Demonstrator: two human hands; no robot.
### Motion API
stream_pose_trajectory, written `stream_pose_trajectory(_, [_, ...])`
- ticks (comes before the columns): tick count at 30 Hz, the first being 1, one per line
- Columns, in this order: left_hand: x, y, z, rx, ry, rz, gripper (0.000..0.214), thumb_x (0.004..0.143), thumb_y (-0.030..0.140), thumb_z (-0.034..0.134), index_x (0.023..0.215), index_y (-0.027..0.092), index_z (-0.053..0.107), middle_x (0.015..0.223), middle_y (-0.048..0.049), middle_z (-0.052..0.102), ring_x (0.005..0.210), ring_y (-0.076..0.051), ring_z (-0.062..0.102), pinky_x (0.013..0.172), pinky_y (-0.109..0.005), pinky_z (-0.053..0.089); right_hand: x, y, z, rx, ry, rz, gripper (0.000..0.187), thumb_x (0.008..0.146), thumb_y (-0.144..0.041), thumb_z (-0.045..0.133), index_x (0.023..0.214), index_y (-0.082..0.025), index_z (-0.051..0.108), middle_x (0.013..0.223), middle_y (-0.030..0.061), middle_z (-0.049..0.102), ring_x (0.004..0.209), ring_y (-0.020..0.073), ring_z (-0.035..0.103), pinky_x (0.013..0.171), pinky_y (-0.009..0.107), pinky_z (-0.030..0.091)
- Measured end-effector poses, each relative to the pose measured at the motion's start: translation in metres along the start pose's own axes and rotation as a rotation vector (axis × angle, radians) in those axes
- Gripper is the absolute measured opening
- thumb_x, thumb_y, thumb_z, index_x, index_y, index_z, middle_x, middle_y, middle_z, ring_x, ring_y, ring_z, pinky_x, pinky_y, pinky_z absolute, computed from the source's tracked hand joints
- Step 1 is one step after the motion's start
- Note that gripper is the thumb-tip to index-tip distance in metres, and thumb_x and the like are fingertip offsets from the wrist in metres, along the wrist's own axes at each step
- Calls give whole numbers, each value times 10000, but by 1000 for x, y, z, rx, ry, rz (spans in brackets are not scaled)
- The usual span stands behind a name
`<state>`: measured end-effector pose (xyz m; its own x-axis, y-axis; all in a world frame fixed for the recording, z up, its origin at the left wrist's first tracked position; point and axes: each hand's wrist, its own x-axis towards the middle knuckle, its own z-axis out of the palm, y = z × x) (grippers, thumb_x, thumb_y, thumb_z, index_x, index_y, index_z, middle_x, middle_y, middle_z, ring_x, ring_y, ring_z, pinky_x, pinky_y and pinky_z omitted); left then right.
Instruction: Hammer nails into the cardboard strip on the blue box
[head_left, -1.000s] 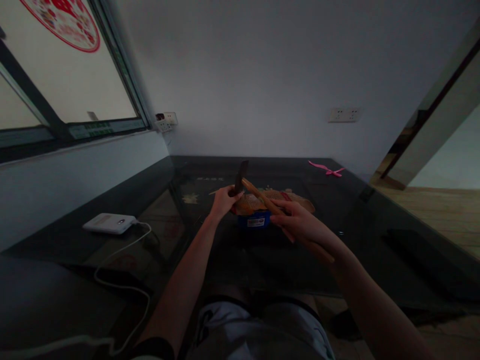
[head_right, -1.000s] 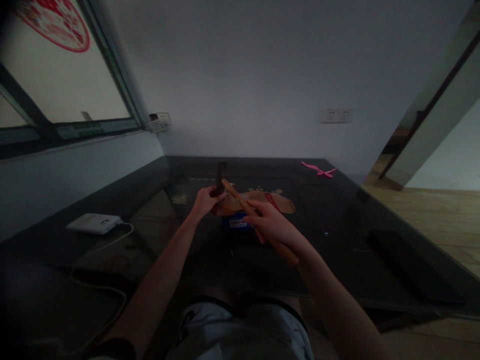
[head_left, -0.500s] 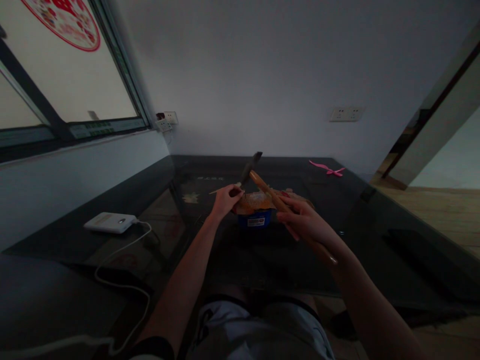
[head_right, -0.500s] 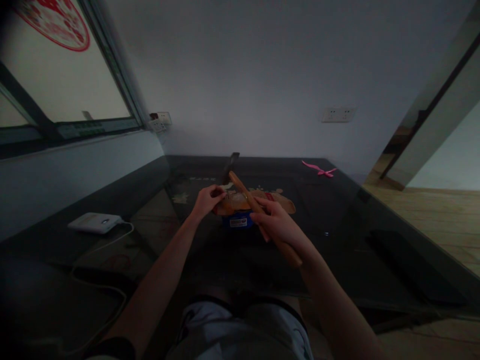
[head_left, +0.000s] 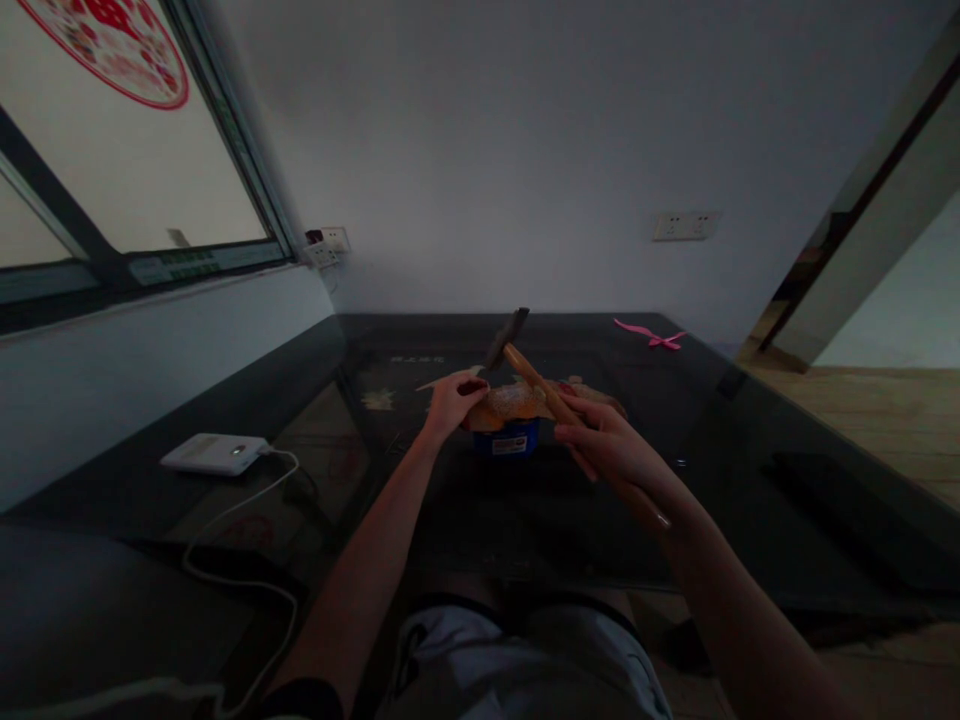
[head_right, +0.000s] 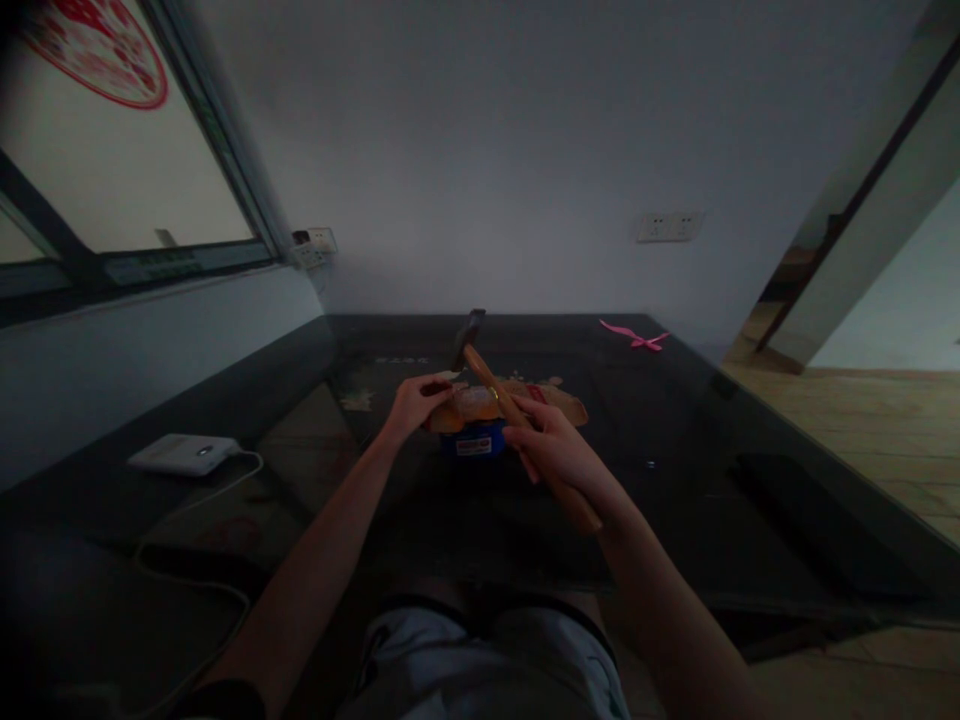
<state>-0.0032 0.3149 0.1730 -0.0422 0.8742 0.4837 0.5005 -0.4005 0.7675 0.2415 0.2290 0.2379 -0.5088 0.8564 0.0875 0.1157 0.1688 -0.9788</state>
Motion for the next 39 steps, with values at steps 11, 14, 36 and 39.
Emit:
stream_pose_trajectory(11, [2,-4,0,41,-25,31,119,731,253,639,764,155,698,764,-53,705,757,-192,644,705,-303,499,0,5,-1,-12,4,18,541,755,-274,570,1270,-140,472,602,-54,482,367,51,392,330,187,311])
stream_pose_trajectory(14, [2,-4,1,31,-19,10,114,730,247,640,765,154,697,766,-52,707,733,-186,647,693,-300,499,0,3,0,-6,8,30,544,753,-285,567,1266,-134,471,592,-56,477,343,54,391,311,190,303])
stream_pose_trajectory(36, [-1,1,-2,12,-13,-6,99,737,222,637,785,145,679,799,-62,702,753,-186,651,721,-311,508,-5,16,-2,72,39,25,552,742,-292,601,1262,-152,479,593,-68,479,338,42,398,299,175,308])
stream_pose_trajectory(39, [-3,4,-4,-21,-72,18,161,741,220,634,876,137,666,845,-74,695,767,-171,651,729,-298,515,-5,28,-9,105,65,-1,621,741,-301,607,1314,-147,426,567,-78,467,327,48,392,292,181,292])
